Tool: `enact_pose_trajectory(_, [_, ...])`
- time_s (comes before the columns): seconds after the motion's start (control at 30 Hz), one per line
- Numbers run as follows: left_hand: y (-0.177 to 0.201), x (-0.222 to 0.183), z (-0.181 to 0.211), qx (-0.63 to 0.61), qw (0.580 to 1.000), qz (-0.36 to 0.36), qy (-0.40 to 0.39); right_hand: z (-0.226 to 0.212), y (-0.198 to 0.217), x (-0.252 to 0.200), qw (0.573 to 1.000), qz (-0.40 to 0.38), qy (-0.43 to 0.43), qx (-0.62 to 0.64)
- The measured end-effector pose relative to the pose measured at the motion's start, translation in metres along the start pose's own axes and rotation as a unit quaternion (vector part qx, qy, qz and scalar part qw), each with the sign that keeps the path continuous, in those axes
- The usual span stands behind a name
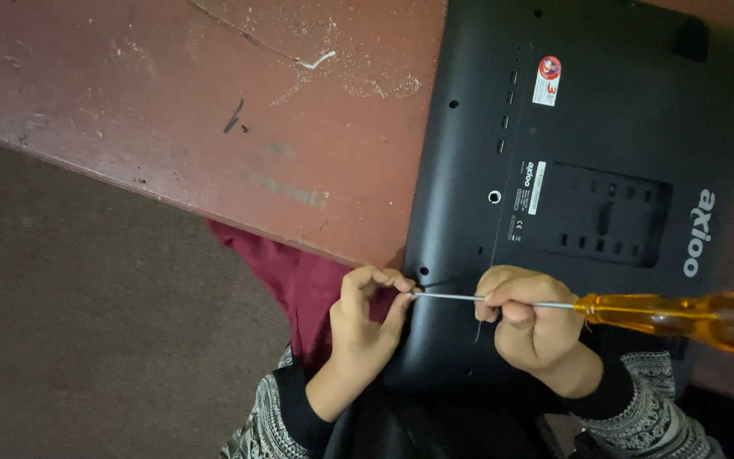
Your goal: Securing the back cover of an electronic device by tightening screws with a screwdriver
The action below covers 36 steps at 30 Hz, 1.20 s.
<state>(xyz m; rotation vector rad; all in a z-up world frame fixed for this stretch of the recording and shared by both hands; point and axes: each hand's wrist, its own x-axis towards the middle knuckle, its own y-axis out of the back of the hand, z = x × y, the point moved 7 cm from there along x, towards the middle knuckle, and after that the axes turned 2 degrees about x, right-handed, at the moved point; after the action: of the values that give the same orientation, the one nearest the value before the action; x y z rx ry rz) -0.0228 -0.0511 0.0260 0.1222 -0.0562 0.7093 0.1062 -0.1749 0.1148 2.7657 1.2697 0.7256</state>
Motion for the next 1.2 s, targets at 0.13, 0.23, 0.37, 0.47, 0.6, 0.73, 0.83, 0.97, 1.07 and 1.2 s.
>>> enact_pose_trajectory(0.13, [-0.001, -0.001, 0.000, -0.008, 1.000, 0.005, -0.016, 0.001, 0.002, -0.001, 1.000, 0.008, 0.004, -0.010])
enact_pose_trajectory(0.23, [-0.001, -0.002, -0.001, 0.001, 1.000, 0.009, -0.014, 0.003, 0.001, -0.003, 1.000, 0.004, 0.012, -0.008])
enact_pose_trajectory(0.37, [-0.001, 0.000, 0.004, -0.003, 1.000, 0.015, -0.026, -0.001, 0.001, -0.001, 0.999, 0.016, 0.024, -0.021])
enact_pose_trajectory(0.47, [0.000, -0.002, 0.004, 0.007, 1.000, 0.015, -0.015, -0.002, 0.002, -0.003, 1.000, 0.011, 0.016, -0.021])
enact_pose_trajectory(0.6, [-0.001, -0.001, 0.003, 0.018, 1.000, 0.014, -0.021, 0.003, -0.001, 0.000, 0.999, 0.015, 0.038, -0.013])
enact_pose_trajectory(0.73, [0.002, 0.001, 0.004, -0.007, 0.998, 0.050, -0.041, -0.008, -0.003, 0.012, 0.994, 0.021, 0.106, -0.028])
enact_pose_trajectory(0.83, [0.001, 0.000, 0.003, -0.005, 0.998, 0.053, -0.046, -0.006, -0.004, 0.010, 0.994, 0.022, 0.104, -0.034])
enact_pose_trajectory(0.97, [-0.002, -0.003, -0.002, -0.005, 0.998, 0.051, -0.047, -0.007, 0.002, 0.012, 0.996, 0.041, 0.076, -0.019])
enact_pose_trajectory(1.07, [-0.002, -0.003, -0.003, -0.013, 0.998, 0.047, -0.036, -0.009, 0.010, 0.015, 0.994, 0.069, 0.081, -0.034])
enact_pose_trajectory(1.2, [-0.004, -0.006, -0.009, -0.009, 0.998, 0.045, -0.040, -0.003, 0.013, 0.014, 0.991, 0.083, 0.089, -0.061])
